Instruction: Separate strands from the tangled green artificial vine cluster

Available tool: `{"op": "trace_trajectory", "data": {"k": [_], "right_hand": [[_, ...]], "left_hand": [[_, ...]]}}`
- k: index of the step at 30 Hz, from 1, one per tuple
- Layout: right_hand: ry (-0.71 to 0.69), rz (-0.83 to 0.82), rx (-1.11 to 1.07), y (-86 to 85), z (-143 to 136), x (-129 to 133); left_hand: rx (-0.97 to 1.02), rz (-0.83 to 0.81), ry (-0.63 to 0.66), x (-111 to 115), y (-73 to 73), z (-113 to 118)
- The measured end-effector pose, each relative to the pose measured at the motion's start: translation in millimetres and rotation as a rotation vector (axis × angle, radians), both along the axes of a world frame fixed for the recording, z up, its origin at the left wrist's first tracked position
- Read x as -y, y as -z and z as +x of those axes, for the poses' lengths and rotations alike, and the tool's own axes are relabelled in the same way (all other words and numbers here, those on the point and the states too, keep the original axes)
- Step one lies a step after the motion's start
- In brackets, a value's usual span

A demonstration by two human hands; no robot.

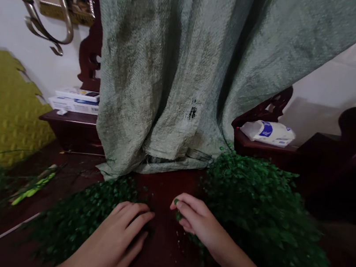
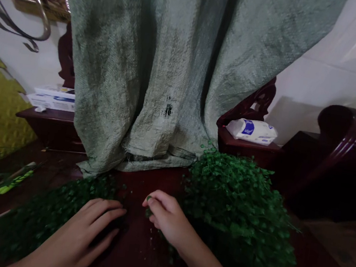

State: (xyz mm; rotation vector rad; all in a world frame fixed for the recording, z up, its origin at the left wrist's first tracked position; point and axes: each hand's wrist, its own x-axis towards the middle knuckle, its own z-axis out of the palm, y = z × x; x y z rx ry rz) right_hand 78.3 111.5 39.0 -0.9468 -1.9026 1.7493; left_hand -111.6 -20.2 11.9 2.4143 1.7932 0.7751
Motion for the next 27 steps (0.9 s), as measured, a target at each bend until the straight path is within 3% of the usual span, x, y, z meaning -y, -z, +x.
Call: {"op": "trace_trajectory", "data": {"k": [2, 6, 8, 12, 24, 27], "right_hand": [[-0.069, 0.105, 0.063, 0.5, 0.3, 4.5], [-0.266, 0.537, 0.354, -0.9, 3.8, 13.8], [-0.324, 0.654, 0.482, -2.6, 5.4, 16.4], [-0.343, 0.728, 0.590, -5.9, 5.6, 17.7], [-0.376, 0.755, 0.621, -7.0, 5.2, 18.9], [-0.297, 0.756, 0.697, -8.8, 3.1, 19.7]], "left_hand": [[-0.003, -0.016, 0.016, 0.8, 1.1, 1.0], [-0.016, -0.036, 0.034, 2.3, 3.0, 3.2], [-0.026, -0.030, 0.047, 2.7, 3.6, 3.8], [-0.043, 0.001, 0.043, 1.3, 5.7, 3.4], [-0.134, 0.126, -0.165, -8.0, 6.2, -8.2], [-0.172, 0.148, -0.195, -8.8, 4.1, -11.4]]}}
